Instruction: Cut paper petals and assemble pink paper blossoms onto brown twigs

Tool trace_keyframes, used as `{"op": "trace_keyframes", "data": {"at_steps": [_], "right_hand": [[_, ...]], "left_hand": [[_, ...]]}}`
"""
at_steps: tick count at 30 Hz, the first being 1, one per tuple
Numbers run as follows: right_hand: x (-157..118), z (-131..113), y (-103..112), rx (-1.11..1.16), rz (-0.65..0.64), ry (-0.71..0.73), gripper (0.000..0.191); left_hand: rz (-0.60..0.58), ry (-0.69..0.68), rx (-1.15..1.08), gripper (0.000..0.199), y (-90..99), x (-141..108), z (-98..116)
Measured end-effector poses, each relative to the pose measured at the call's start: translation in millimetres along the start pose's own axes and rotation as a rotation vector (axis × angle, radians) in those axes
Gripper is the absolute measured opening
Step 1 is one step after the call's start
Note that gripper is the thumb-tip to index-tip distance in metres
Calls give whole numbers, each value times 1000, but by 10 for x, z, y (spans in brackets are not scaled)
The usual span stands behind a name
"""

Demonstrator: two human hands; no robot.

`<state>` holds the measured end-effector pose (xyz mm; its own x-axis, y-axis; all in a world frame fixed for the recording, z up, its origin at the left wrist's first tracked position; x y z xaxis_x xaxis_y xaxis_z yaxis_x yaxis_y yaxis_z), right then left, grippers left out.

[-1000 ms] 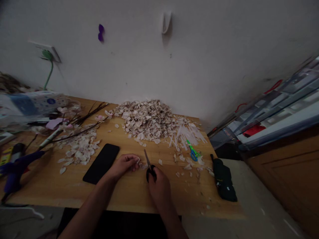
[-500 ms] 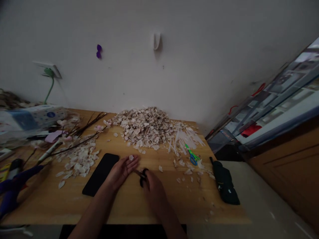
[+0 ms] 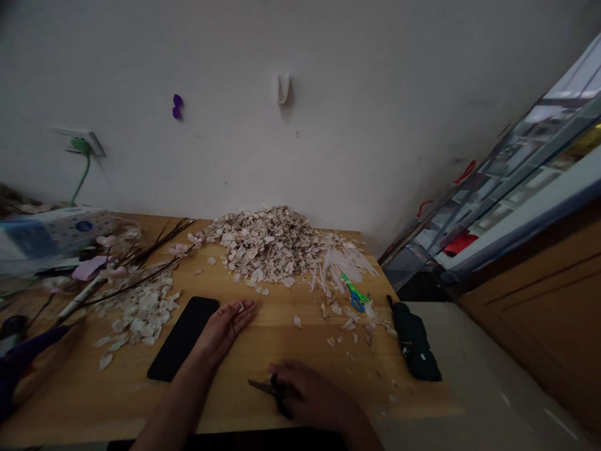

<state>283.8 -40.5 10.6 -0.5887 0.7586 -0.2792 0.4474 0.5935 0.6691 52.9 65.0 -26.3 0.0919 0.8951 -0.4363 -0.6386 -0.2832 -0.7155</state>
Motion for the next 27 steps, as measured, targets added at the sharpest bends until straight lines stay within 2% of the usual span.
{"op": "trace_keyframes", "data": {"at_steps": [1,3,4,7,9,11,13,17,19,21,23,25,27], "right_hand": [[-150,31,29,-13,-63,-27,39],[-419,111,74,-67,-220,-205,13],[-508,129,102,-104,-239,-260,9],[-479,107,133,-52,-88,-298,8],[-249,70,102,-6,155,-230,9],[27,77,22,16,376,-192,11],[253,131,-83,63,521,-193,14],[422,251,-228,99,572,-203,19],[406,272,-237,81,565,-202,24],[377,263,-226,69,564,-205,25],[362,237,-216,65,562,-203,24],[363,215,-213,57,570,-199,23],[372,213,-215,41,583,-198,22]], "left_hand": [[3,-10,24,10,10,9,-5],[6,-47,90,20,21,30,-31],[7,-77,129,25,19,40,-52],[13,-193,278,40,-9,57,-89],[31,-273,407,47,-14,47,-21],[66,-353,567,49,24,10,189],[128,-445,761,45,123,-62,546],[322,-609,1195,24,452,-297,1396],[394,-636,1376,17,615,-406,1693],[430,-665,1506,22,726,-460,1845],[440,-703,1650,32,758,-420,1868],[414,-726,1824,38,701,-255,1804],[359,-713,1918,38,578,24,1719]]}}
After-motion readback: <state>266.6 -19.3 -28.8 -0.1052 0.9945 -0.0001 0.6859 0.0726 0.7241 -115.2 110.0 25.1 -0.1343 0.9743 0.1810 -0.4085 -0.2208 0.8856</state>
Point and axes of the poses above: each hand's wrist, its own x-axis towards the middle knuckle, its own y-axis out of the back of the hand, z = x × y, the point moved 3 cm from there along x, towards the middle knuckle, and after that the axes turned 12 degrees about -x, right-handed, at the moved point
